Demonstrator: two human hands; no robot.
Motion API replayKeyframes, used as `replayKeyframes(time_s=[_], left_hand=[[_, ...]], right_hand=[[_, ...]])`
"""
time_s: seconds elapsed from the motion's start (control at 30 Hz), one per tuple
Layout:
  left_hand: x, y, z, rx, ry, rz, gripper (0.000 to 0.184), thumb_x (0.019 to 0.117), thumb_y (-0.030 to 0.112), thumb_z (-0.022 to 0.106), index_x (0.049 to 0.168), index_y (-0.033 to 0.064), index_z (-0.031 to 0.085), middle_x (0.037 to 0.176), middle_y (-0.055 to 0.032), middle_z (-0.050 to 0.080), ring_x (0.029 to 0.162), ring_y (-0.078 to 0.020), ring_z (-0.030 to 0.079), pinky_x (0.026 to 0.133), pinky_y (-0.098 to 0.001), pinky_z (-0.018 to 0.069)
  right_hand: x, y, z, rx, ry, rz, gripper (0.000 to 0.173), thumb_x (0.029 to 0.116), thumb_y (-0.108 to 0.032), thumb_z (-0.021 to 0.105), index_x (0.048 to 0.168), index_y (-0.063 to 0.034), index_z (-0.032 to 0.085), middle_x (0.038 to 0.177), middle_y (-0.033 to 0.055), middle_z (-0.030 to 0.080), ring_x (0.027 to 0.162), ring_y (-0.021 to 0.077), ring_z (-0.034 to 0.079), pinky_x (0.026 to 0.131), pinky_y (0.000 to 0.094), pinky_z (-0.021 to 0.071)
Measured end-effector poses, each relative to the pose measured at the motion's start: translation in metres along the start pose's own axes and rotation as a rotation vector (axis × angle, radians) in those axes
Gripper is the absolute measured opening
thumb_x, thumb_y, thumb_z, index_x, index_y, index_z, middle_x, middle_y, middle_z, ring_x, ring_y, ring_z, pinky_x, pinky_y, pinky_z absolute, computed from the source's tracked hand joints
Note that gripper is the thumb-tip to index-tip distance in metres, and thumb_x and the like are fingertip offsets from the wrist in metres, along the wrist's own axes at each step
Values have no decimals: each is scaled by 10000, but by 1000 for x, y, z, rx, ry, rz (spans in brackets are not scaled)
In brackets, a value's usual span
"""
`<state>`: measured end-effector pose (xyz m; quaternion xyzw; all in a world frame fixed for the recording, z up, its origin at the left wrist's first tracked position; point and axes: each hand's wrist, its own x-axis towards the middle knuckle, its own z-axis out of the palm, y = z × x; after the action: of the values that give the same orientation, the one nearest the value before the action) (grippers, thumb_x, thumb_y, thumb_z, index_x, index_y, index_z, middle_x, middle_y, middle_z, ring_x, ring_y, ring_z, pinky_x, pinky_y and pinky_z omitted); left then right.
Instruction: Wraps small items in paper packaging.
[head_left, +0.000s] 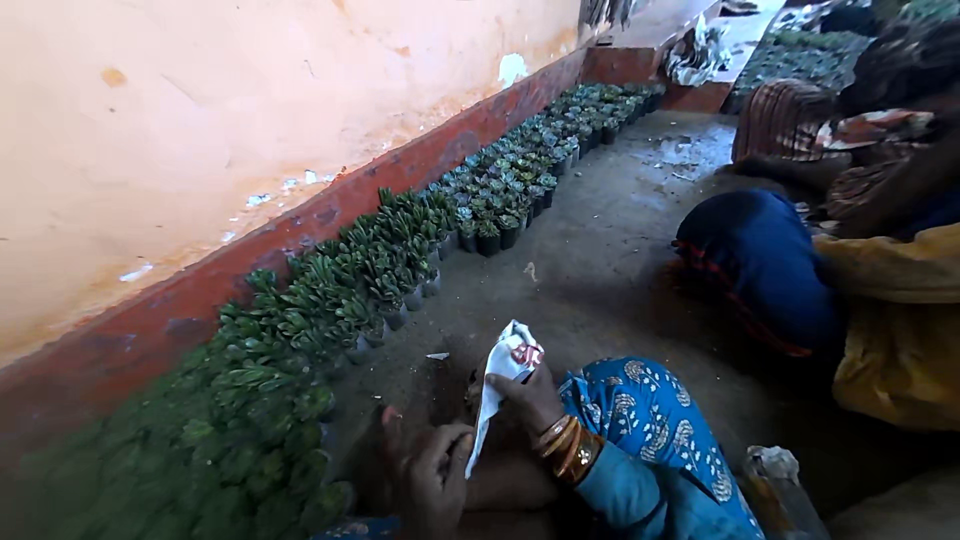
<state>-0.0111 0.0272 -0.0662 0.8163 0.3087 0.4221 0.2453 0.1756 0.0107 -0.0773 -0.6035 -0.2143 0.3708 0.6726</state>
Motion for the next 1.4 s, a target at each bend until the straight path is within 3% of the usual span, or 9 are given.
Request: replayKeyframes(time_s=[0.1,0.37,0.5,0.6,0.7,0.87,1.03,1.23,1.4], left_hand=[[7,-3,-8,60,202,55,279,1015,281,555,973,81,744,911,-19,726,929,-57,675,1066,-339,472],[12,-6,-15,472,120,237,225,947,145,605,1052,173,802,1123,-95,744,1051,-275,707,975,-481,538],[15,-16,-25,522,40,326,229,911,70,593,888,189,787,976,13,767,1044,-217,710,933,-411,561],[12,-7,-28,296,-3,89,235,965,81,517,908,65,744,844,-44,735,831,-170,725,935,-442,563],[13,-7,-33,35,29,-145,291,1009,130,430,1011,-10,685,791,-35,637,675,-79,590,670,-259,537],[14,-12,-33,191,97,12,231,940,213,616,999,47,765,1040,-112,736,1007,-209,705,926,-365,571],[10,-18,-21,291,-27,87,204,943,255,634,945,118,786,1014,-66,754,1013,-265,715,1018,-555,490],[17,-4,-41,45,-531,-364,332,1041,200,477,1057,-36,710,1010,-163,713,1023,-261,670,996,-457,495],[10,-14,-25,30,-7,-218,221,919,192,650,1008,5,725,999,-106,719,971,-193,685,909,-397,562]], right_hand=[[-12,-1,3,-257,-248,-100,844,690,-135,904,1392,48,474,1198,133,678,1093,116,670,988,266,542],[-24,5,5,-675,-753,-314,730,787,-152,851,1415,38,531,1377,240,583,1292,315,569,1132,416,430],[-22,5,2,-681,-935,-360,668,790,-85,838,1381,48,555,1355,266,582,1267,365,569,1111,464,437],[-23,2,4,-713,-1049,-396,627,797,-69,830,1359,36,572,1349,265,581,1274,393,553,1114,499,424],[-24,9,2,-718,-1061,-403,607,807,-119,829,1351,9,593,1338,248,594,1272,377,557,1122,483,425],[-15,-2,3,-659,-853,-185,728,793,-88,838,1426,38,502,1367,229,596,1273,290,587,1125,414,440],[-16,-2,-2,-700,-972,-312,627,798,-46,818,1360,66,562,1340,268,591,1256,357,580,1105,454,442],[-16,10,-3,-688,-1172,-388,556,785,12,793,1303,68,601,1301,281,597,1226,396,580,1074,502,456],[-17,-3,-2,-674,-1025,-232,657,795,-24,817,1386,56,540,1361,256,585,1264,339,578,1111,457,442]])
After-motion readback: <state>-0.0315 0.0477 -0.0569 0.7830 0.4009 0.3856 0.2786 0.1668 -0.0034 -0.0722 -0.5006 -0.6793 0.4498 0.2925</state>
